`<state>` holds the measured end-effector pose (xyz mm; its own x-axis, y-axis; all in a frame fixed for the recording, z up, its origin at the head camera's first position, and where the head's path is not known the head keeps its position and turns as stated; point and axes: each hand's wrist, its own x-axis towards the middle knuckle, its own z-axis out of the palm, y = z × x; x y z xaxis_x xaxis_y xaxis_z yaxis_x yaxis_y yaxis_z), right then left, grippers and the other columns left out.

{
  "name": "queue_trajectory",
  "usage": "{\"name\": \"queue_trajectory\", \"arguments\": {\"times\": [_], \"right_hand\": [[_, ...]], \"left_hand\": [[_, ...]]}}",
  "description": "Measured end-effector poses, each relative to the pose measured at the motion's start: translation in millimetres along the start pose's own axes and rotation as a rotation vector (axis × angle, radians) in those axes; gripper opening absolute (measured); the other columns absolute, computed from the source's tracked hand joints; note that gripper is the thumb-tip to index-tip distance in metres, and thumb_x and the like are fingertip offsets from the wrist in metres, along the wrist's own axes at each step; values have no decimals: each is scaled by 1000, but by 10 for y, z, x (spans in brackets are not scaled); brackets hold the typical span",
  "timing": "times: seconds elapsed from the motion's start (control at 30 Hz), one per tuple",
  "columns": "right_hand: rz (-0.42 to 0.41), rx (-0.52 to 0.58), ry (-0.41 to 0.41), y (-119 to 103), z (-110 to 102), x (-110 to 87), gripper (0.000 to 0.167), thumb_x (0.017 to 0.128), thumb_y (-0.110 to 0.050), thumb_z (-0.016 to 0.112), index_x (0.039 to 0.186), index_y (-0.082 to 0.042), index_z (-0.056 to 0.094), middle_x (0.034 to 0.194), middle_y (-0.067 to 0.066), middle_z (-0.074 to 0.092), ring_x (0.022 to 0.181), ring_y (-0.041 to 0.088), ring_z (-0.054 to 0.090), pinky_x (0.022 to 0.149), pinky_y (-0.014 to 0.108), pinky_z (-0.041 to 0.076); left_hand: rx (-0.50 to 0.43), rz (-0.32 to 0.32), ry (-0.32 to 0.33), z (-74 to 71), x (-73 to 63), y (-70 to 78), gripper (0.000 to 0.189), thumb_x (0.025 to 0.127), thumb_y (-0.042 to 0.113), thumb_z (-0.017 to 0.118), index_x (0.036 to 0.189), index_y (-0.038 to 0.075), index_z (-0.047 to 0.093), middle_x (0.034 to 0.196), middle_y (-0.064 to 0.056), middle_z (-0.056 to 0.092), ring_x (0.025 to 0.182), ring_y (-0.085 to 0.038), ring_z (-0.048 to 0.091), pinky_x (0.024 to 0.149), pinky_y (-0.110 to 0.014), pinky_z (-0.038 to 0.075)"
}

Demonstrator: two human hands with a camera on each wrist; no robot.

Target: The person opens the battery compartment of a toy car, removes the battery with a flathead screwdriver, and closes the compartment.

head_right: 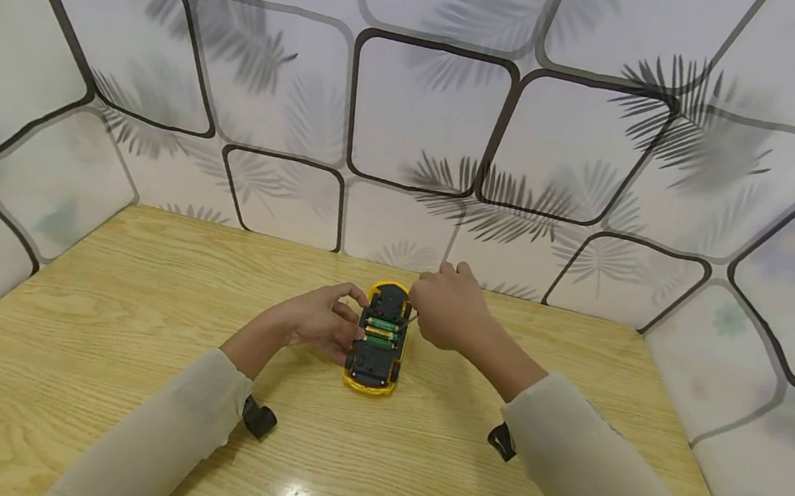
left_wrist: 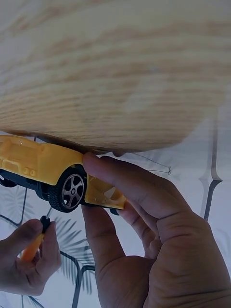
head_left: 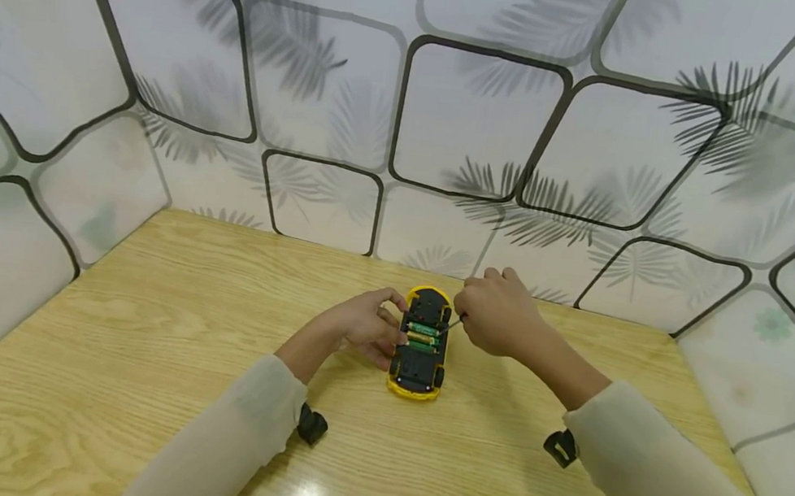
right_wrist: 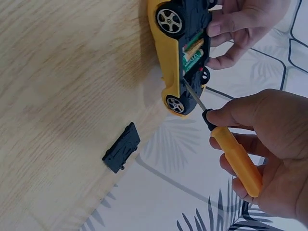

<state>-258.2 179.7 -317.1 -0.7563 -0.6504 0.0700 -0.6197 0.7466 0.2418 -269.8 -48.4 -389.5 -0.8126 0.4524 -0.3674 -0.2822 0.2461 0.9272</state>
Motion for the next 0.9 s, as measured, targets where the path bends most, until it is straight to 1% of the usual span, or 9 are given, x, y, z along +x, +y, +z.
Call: {"name": "queue_trajectory", "arguments": {"times": [0.07, 0.13, 0.27, 0.37, 0.6, 0.67, 0.73, 0.8, 0.9], "right_hand": [[1, 1, 14, 2, 21, -24, 31, 97, -3, 57, 75, -22, 71, 70, -3, 47, 62, 19, 29, 64, 35, 19], [2, 12, 31, 11, 49, -52, 26, 97, -5, 59, 86, -20, 77, 74, -2, 54, 62, 19, 34, 63, 34, 22], [13, 49, 65, 50, 112, -110, 20, 96, -7, 63, 96, -17, 80, 84, 0, 64, 66, 20, 44, 63, 33, 34], [25, 96, 87, 83, 151, -148, 15, 94, -8, 68, 96, -16, 80, 88, 2, 67, 68, 20, 47, 64, 36, 38], [48, 177, 118, 140, 235, -225, 8, 92, -13, 75, 96, -17, 80, 87, 1, 66, 66, 18, 44, 63, 36, 36], [58, 190, 129, 150, 264, -249, 6, 91, -14, 77, 96, -17, 80, 87, 0, 66, 69, 19, 46, 65, 39, 40], [62, 202, 145, 162, 299, -274, 6, 91, -15, 79, 97, -17, 80, 88, 0, 66, 72, 20, 50, 70, 45, 45], [63, 214, 164, 174, 333, -298, 7, 90, -15, 79, 97, -17, 80, 89, 0, 66, 74, 21, 51, 73, 48, 47], [55, 233, 198, 196, 381, -329, 8, 90, -15, 79, 98, -15, 80, 89, 0, 65, 76, 21, 52, 73, 48, 47]], "left_hand": [[7, 4, 0, 3, -2, -2, 42, 97, -5, 65, 131, 12, 48, 122, -19, 63, 84, -31, 68, 71, -45, 65], [12, 6, -2, 3, -3, -5, 42, 96, -5, 65, 132, 12, 48, 122, -19, 63, 84, -31, 68, 71, -45, 65], [16, 7, -6, 7, -15, -5, 44, 96, -6, 66, 133, 11, 48, 122, -19, 63, 84, -30, 67, 72, -45, 65], [17, 8, -6, 10, -24, 0, 44, 96, -5, 66, 133, 11, 49, 121, -19, 63, 84, -30, 67, 72, -45, 65], [28, 13, -6, 11, -29, 2, 44, 96, -5, 67, 132, 11, 49, 121, -19, 63, 84, -30, 68, 73, -46, 65], [26, 13, -6, 12, -27, 2, 43, 96, -5, 67, 132, 11, 49, 121, -19, 63, 84, -30, 68, 73, -46, 65], [24, 14, -6, 13, -24, 2, 43, 95, -5, 67, 132, 11, 49, 121, -19, 63, 84, -31, 69, 73, -46, 65], [23, 15, -5, 13, -23, 2, 43, 95, -5, 68, 132, 11, 49, 121, -19, 63, 84, -31, 68, 72, -46, 65], [19, 15, -5, 12, -19, 2, 44, 95, -5, 68, 131, 11, 49, 121, -19, 63, 83, -30, 68, 72, -46, 65]]}}
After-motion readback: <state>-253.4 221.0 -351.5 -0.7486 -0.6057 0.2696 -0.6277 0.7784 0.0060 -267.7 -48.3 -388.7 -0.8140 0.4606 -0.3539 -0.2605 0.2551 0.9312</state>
